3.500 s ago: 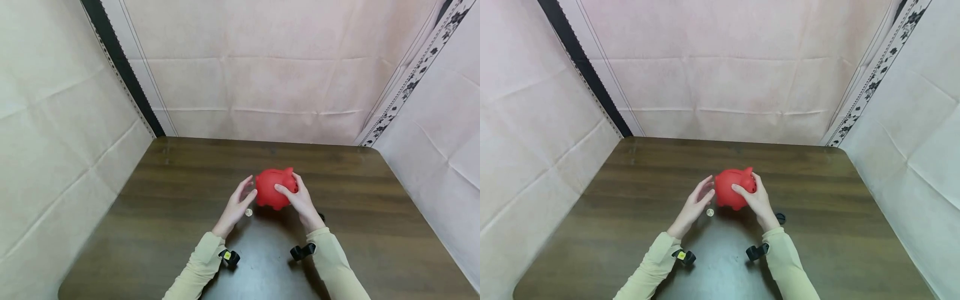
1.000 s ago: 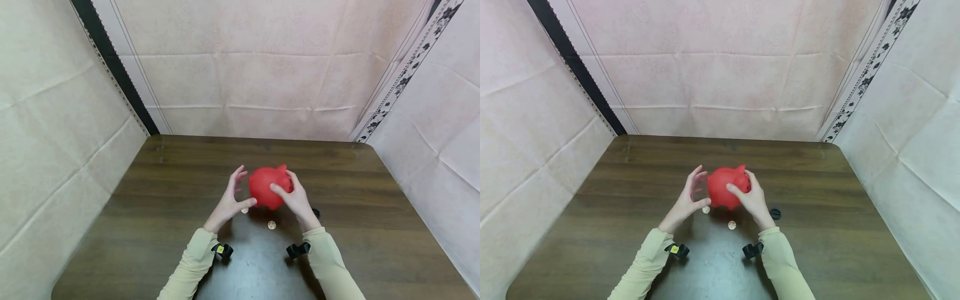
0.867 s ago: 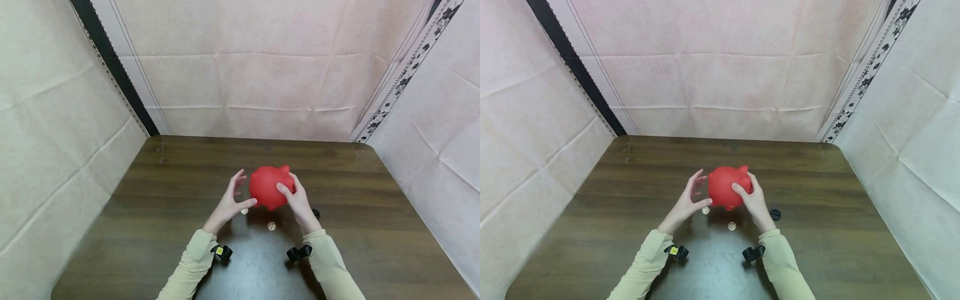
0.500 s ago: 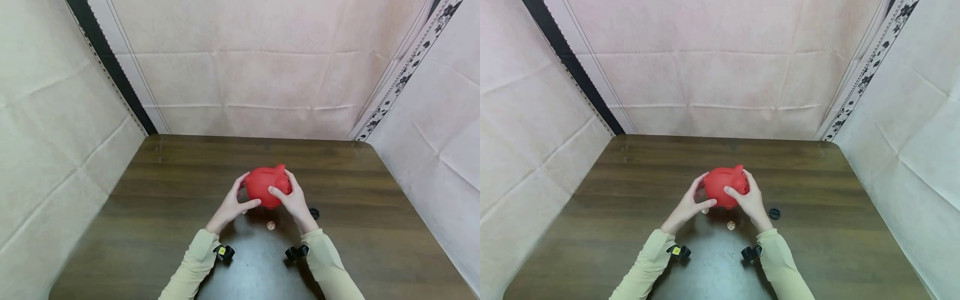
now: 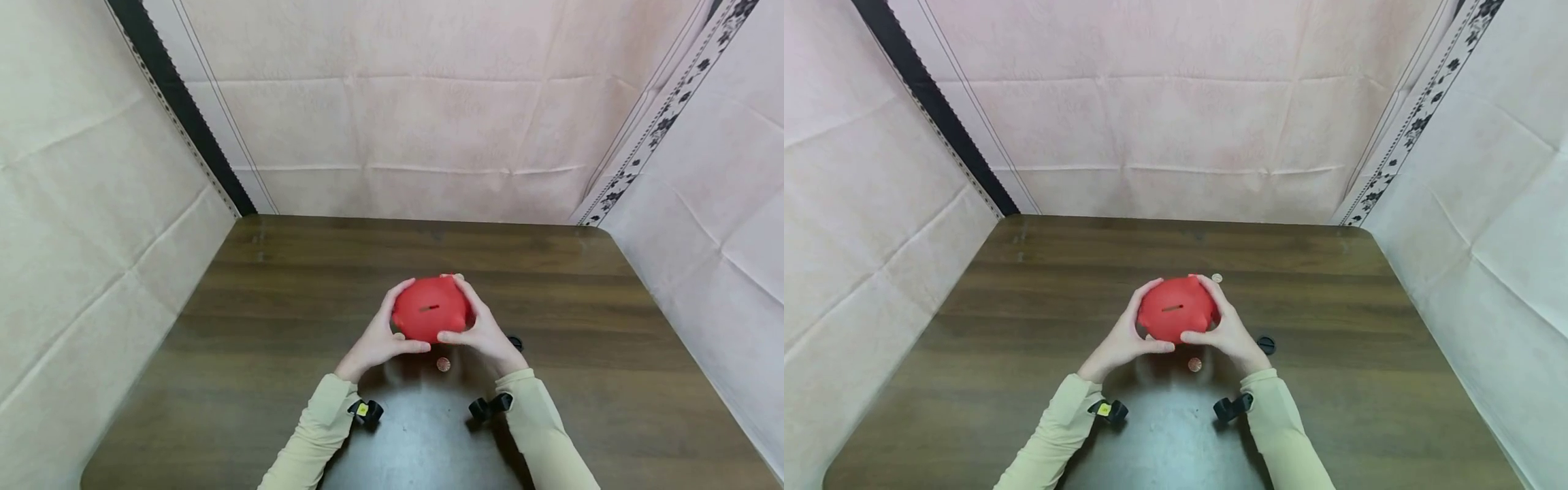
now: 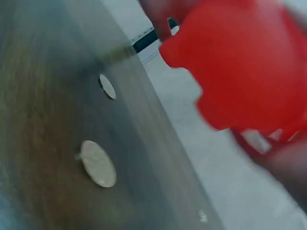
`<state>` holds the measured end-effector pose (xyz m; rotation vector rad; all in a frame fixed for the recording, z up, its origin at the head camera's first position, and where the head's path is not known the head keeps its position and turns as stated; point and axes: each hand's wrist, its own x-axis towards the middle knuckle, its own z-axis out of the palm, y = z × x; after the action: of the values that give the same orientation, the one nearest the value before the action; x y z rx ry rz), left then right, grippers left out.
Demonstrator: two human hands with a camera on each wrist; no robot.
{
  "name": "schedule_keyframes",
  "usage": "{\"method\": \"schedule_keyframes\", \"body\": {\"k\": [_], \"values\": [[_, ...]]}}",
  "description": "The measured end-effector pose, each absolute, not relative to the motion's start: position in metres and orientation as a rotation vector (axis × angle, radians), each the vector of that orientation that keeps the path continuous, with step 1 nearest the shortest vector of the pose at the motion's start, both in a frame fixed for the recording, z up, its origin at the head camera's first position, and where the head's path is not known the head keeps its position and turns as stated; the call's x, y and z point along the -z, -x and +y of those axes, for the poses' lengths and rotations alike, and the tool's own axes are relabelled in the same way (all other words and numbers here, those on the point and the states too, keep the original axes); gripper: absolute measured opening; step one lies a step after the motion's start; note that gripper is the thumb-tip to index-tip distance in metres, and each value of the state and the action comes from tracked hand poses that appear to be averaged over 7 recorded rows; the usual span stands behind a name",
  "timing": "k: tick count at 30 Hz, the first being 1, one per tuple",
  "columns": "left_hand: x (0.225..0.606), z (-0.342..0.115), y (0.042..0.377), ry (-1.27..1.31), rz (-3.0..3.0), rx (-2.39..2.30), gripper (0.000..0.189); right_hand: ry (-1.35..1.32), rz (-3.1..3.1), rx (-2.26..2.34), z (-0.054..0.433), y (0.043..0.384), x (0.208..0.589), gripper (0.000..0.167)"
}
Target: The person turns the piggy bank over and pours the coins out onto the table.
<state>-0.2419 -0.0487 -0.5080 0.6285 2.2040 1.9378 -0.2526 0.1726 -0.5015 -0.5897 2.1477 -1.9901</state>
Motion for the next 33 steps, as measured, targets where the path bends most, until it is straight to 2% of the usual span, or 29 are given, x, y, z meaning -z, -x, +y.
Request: {"method": "schedule_keyframes", "body": {"k": [2, 4, 8, 11, 13, 18, 21, 27, 33], "values": [[0.509, -0.048, 0.242, -0.710, 2.237, -1.927, 0.098, 0.777, 2.083, 2.024, 0.176, 0.255, 0.504, 0.094], [0.510, -0.047, 0.245, -0.663, 2.301, -1.915, 0.095, 0.773, 2.141, 1.993, 0.177, 0.259, 0.507, 0.090], [0.515, -0.046, 0.248, -0.258, 2.287, -1.901, 0.071, 0.377, 2.312, 1.787, 0.175, 0.263, 0.509, 0.063], [0.516, -0.047, 0.248, -0.124, 2.234, -1.914, 0.065, 0.242, 2.341, 1.705, 0.171, 0.262, 0.507, 0.059], [0.516, -0.049, 0.247, -0.211, 2.240, -1.946, 0.070, 0.304, 2.326, 1.742, 0.172, 0.260, 0.506, 0.062], [0.514, -0.052, 0.248, -0.641, 2.281, -2.054, 0.085, 0.761, 2.278, 1.879, 0.177, 0.259, 0.502, 0.087], [0.514, -0.052, 0.248, -0.802, 2.257, -2.119, 0.084, 0.966, 2.241, 1.918, 0.178, 0.259, 0.500, 0.090], [0.511, -0.047, 0.247, -0.860, 2.207, -2.191, 0.083, 1.078, 2.200, 1.970, 0.181, 0.260, 0.498, 0.087], [0.504, -0.042, 0.246, -0.883, 2.275, -2.141, 0.090, 1.125, 2.111, 2.113, 0.186, 0.258, 0.498, 0.087]]}}
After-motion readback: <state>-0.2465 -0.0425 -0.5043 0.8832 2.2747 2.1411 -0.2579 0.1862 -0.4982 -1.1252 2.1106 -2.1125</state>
